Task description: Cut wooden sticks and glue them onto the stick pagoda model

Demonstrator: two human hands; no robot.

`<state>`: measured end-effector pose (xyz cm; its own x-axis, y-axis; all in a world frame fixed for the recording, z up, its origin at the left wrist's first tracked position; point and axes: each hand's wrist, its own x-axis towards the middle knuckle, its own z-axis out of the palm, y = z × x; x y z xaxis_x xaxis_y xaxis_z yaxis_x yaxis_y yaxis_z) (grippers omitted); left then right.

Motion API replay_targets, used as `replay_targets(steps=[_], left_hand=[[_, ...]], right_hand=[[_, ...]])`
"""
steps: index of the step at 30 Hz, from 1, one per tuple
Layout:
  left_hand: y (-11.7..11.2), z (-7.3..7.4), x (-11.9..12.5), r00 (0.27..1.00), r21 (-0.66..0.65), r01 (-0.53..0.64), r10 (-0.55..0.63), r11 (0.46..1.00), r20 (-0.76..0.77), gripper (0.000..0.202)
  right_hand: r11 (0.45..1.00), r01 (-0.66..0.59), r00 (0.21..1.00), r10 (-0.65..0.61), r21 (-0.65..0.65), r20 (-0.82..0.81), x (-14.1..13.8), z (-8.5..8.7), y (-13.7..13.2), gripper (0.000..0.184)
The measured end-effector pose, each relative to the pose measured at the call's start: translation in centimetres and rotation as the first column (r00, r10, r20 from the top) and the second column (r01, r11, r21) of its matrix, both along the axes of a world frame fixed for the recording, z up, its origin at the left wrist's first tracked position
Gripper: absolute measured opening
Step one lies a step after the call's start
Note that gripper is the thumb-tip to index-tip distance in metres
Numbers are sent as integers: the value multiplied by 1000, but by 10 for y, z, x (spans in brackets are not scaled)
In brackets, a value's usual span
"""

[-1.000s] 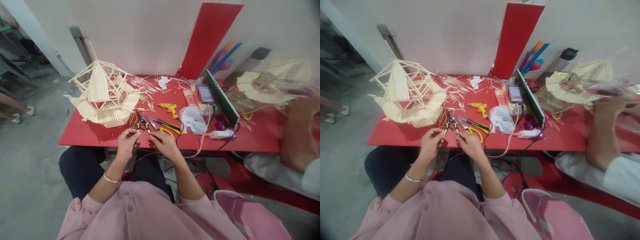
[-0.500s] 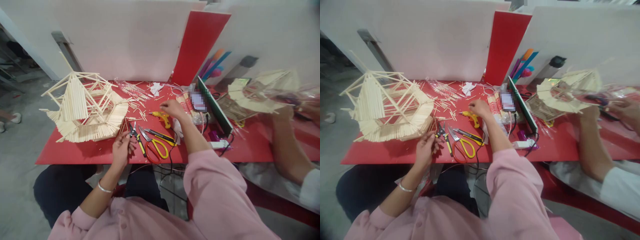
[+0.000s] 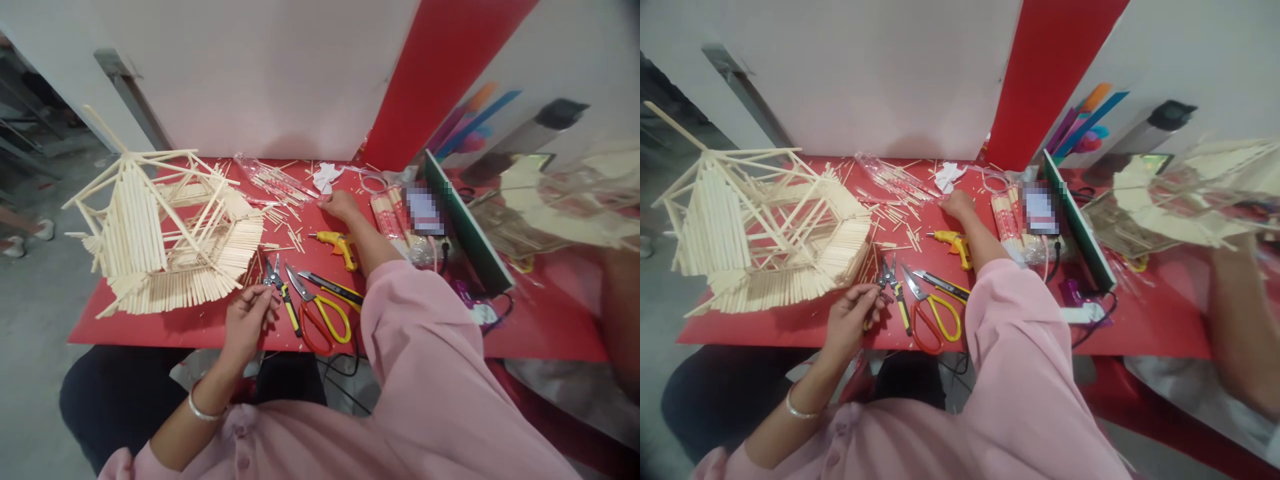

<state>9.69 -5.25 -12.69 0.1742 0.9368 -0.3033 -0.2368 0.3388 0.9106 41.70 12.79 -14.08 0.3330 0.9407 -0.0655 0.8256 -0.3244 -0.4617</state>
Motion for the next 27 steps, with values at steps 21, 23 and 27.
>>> replay_targets(steps=[21, 23, 27], left_hand=[[-31, 14, -22, 907, -114, 327, -278, 938, 316, 34], [-34, 12, -27, 914, -101, 283, -236, 954, 330, 34], [-36, 5, -37, 948, -84, 165, -134, 983, 290, 35]], right_hand=[[739, -472, 789, 597, 482, -144, -167, 37, -244, 30], [794, -445, 825, 543, 414, -154, -165, 31, -255, 42], [902, -307, 943, 331, 305, -29, -153, 15, -272, 32]])
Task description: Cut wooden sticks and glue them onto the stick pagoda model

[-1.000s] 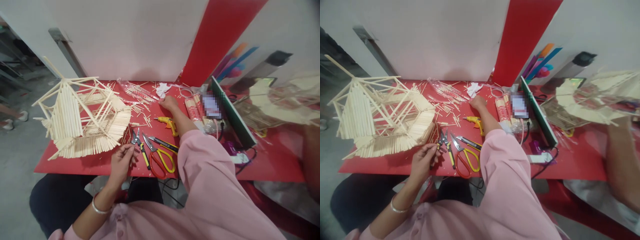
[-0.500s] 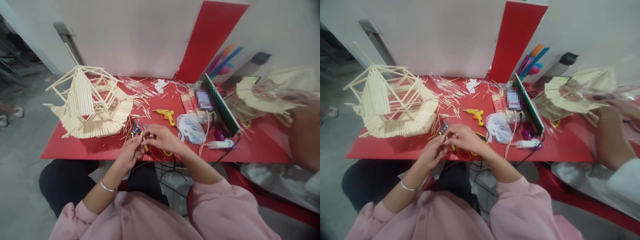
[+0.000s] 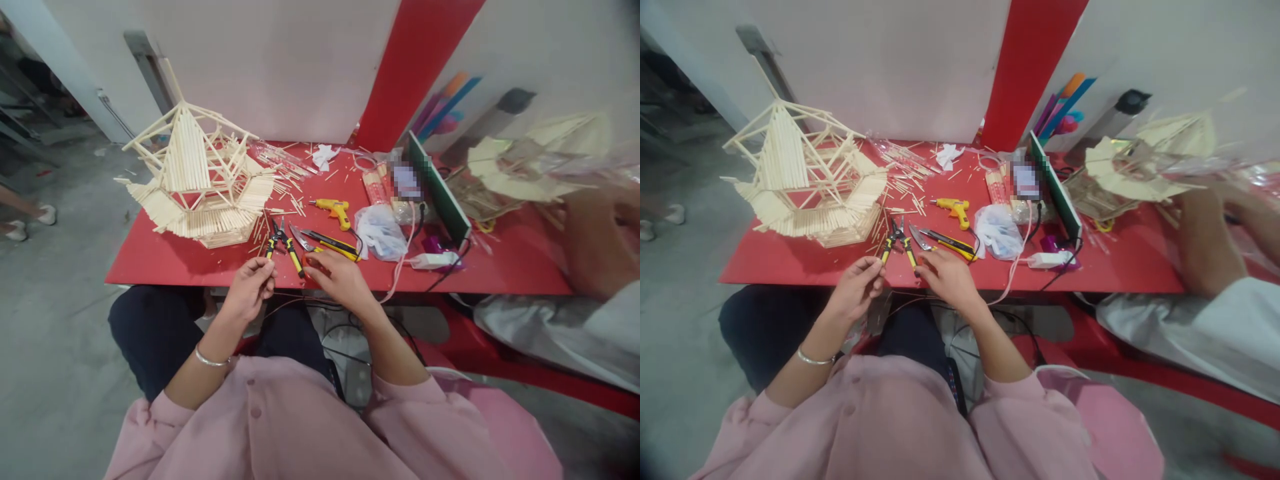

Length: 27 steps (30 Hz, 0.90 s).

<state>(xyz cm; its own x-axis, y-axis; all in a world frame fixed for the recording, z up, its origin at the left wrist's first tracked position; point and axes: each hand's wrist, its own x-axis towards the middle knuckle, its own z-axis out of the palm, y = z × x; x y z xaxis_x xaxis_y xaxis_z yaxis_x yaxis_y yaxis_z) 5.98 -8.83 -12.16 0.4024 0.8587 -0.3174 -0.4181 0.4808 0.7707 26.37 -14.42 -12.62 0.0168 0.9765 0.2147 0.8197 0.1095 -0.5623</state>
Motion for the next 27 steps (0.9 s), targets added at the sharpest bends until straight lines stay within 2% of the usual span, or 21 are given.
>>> replay_targets(steps=[3, 6, 10, 14, 20, 27], left_hand=[[1, -3, -6, 998, 8, -43, 44, 999, -33, 35], [1, -2, -8, 997, 20, -59, 60, 998, -51, 35], [-1, 1, -11, 994, 48, -81, 84, 996, -69, 33], [-2, 1, -15, 995, 74, -82, 86, 994, -56, 32], [0, -1, -19, 994, 61, -100, 102, 993, -28, 35], [0, -4, -21, 991, 77, -125, 128, 989, -40, 32]], right_hand=[[993, 112, 986, -108, -26, 126, 1, -12, -6, 31], [990, 140, 968, -136, -2, 211, -9, -19, -5, 30], [971, 238, 918, -229, 14, 323, -19, -21, 1, 30], [944, 329, 876, -292, -32, 383, -13, -21, 5, 33], [934, 350, 897, -313, -71, 312, -4, -16, 8, 34], [983, 185, 947, -179, 0, 265, -33, -22, 14, 35]])
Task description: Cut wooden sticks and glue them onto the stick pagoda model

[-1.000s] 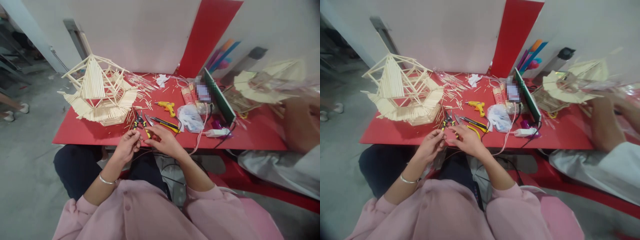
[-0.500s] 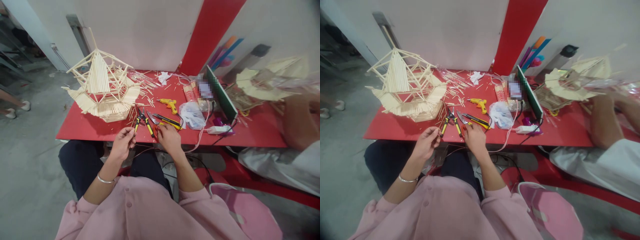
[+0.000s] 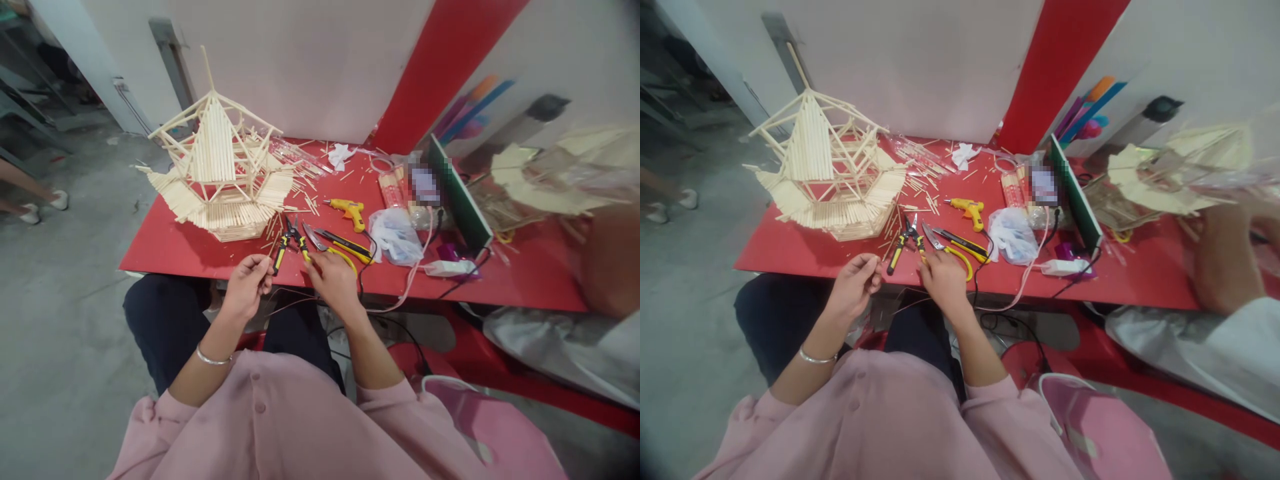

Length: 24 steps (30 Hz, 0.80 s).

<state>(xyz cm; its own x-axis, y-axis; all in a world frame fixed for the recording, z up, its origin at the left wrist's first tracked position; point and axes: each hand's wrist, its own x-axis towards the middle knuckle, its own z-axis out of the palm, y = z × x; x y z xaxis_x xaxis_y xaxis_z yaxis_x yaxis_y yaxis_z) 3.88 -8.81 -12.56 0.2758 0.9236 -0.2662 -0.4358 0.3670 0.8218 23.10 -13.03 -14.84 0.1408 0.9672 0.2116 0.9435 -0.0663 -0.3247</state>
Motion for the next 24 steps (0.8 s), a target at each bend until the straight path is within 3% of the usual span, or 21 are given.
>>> replay_targets(steps=[6, 10, 14, 19, 24], left_hand=[[3, -4, -2, 999, -16, -39, 39, 999, -8, 31], [5, -6, -6, 998, -29, -51, 51, 998, -23, 31], [8, -9, -6, 999, -26, -42, 42, 999, -10, 30], [8, -13, 1, 999, -31, -8, 7, 999, -32, 30], [6, -11, 5, 999, -33, 7, -8, 999, -31, 32]], right_hand=[[997, -6, 995, -1, 71, 101, -23, -6, 14, 36], [993, 92, 992, -97, 68, 76, -13, -5, 13, 38], [964, 259, 963, -253, -62, 88, 12, -2, -4, 41], [955, 233, 972, -222, -183, 80, 26, 0, -19, 42], [928, 244, 968, -217, -281, 126, 25, 8, -8, 54]])
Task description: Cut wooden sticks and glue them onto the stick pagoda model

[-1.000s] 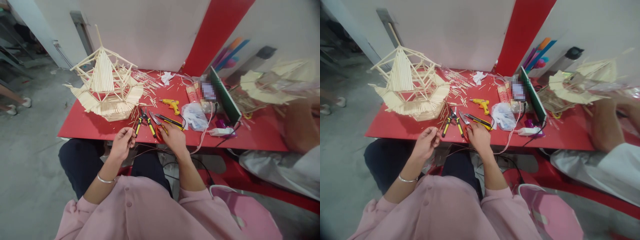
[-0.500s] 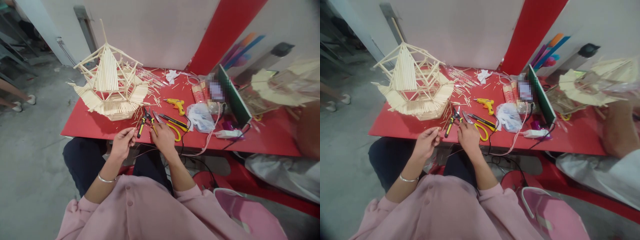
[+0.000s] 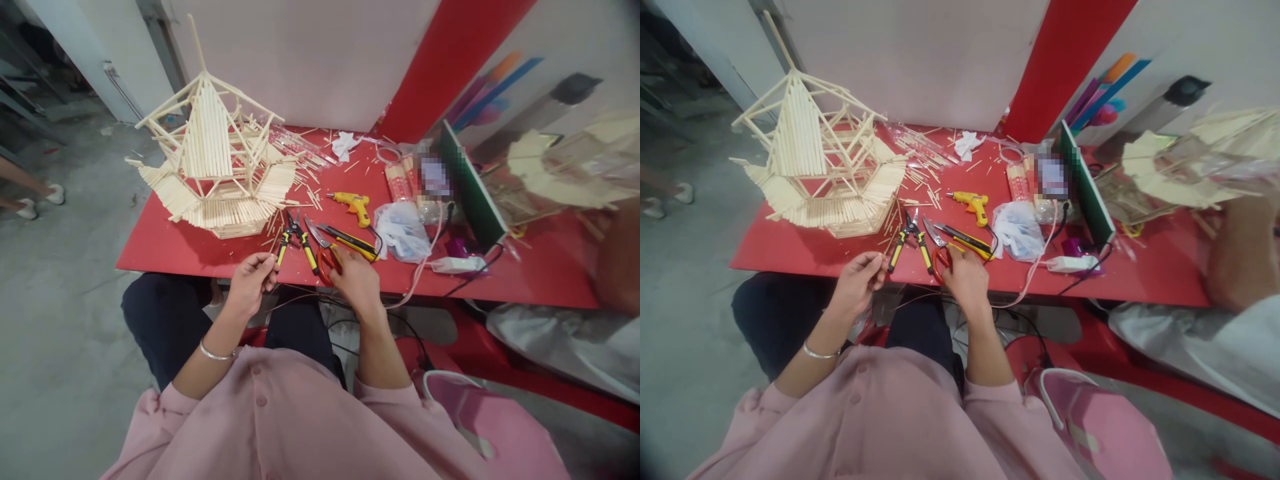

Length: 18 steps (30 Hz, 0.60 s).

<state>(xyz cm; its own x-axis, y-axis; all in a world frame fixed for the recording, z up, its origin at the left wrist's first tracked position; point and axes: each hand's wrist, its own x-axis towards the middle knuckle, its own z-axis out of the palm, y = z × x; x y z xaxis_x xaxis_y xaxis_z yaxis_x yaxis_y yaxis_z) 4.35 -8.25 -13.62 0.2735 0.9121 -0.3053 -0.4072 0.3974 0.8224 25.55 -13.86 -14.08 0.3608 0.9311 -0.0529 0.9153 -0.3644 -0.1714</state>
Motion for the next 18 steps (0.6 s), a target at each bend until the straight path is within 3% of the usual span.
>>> replay_targets(steps=[5, 8, 11, 13, 15, 18], left_hand=[[-1, 5, -5, 999, 28, -41, 42, 999, -21, 34], [-1, 6, -6, 998, 64, -59, 60, 996, -26, 33], [-2, 7, -4, 998, 102, -43, 46, 994, -35, 30], [-4, 9, -3, 998, 142, -29, 37, 989, -55, 27], [-6, 12, -3, 995, 185, -16, 33, 983, -93, 24], [-11, 19, -6, 986, 247, -8, 49, 969, -160, 20]], right_hand=[[991, 115, 985, -122, -61, -124, 7, 0, 2, 63], [983, 171, 940, -143, 66, -311, 12, -8, -13, 60], [942, 168, 862, 1, 290, -506, 9, -13, -32, 62], [930, 135, 811, 94, 342, -578, -1, -9, -41, 65], [922, 36, 803, 204, 386, -560, -15, -3, -44, 66], [862, -153, 824, 381, 483, -418, -38, 8, -41, 65]])
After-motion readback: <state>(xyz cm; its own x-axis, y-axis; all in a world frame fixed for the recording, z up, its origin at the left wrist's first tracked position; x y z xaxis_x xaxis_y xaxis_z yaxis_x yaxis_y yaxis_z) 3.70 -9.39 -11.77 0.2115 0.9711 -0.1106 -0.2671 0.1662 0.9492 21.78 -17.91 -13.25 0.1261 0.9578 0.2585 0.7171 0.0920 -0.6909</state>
